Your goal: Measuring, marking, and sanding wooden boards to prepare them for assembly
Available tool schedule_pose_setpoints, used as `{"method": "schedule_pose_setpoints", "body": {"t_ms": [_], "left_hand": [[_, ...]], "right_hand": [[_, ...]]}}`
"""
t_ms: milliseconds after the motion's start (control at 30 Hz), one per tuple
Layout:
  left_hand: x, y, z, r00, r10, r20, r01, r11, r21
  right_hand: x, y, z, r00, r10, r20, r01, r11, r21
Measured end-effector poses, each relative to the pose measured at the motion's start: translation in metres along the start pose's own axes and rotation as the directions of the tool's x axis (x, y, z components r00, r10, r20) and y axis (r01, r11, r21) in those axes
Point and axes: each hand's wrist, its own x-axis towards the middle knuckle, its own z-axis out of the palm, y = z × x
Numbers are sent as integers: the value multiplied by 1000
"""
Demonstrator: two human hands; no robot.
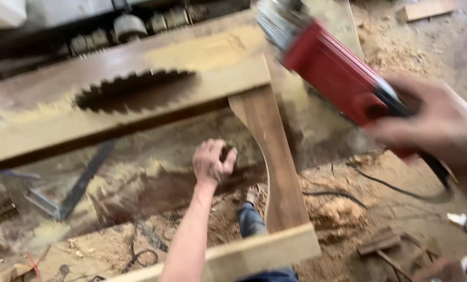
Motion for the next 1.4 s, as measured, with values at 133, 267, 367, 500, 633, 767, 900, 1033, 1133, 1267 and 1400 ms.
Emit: {"method": "schedule_pose_setpoints", "body": {"t_ms": [133,267,367,500,633,767,900,1033,1133,1267,1400], "left_hand": [[-22,16,-16,988,-132,85,156,887,-435],[-74,126,-91,892,261,370,200,505,-840],[-202,198,-159,542,681,492,626,63,-777],[-320,226,-210,424,711,561,818,-34,-575],[-378,205,-252,534,570,625,690,133,-711],[-415,184,-266,608,421,674,629,263,-732],[-449,178,-249,605,162,779,558,612,-560],[-463,187,-231,919,230,321,24,779,-626],[-452,197,-229,895,346,281,-127,802,-584],[-407,210,-251,789,459,409,23,643,-765],[-419,200,-207,745,426,514,133,660,-740]], "right_hand": [[-198,180,8,944,288,-161,-260,950,172],[-409,384,117,923,351,-159,-236,841,487],[-397,213,255,980,-151,-126,158,226,961],[-486,330,407,906,-83,-414,416,349,840],[-517,268,442,836,-50,-547,338,832,441],[-532,167,435,956,141,-256,-50,941,333],[-502,125,469,834,486,-262,-388,853,349],[-467,174,491,608,191,-771,280,857,433],[-460,209,479,579,316,-752,426,670,609],[-456,248,446,592,487,-642,424,489,762],[-461,239,389,663,436,-609,546,276,791]]}}
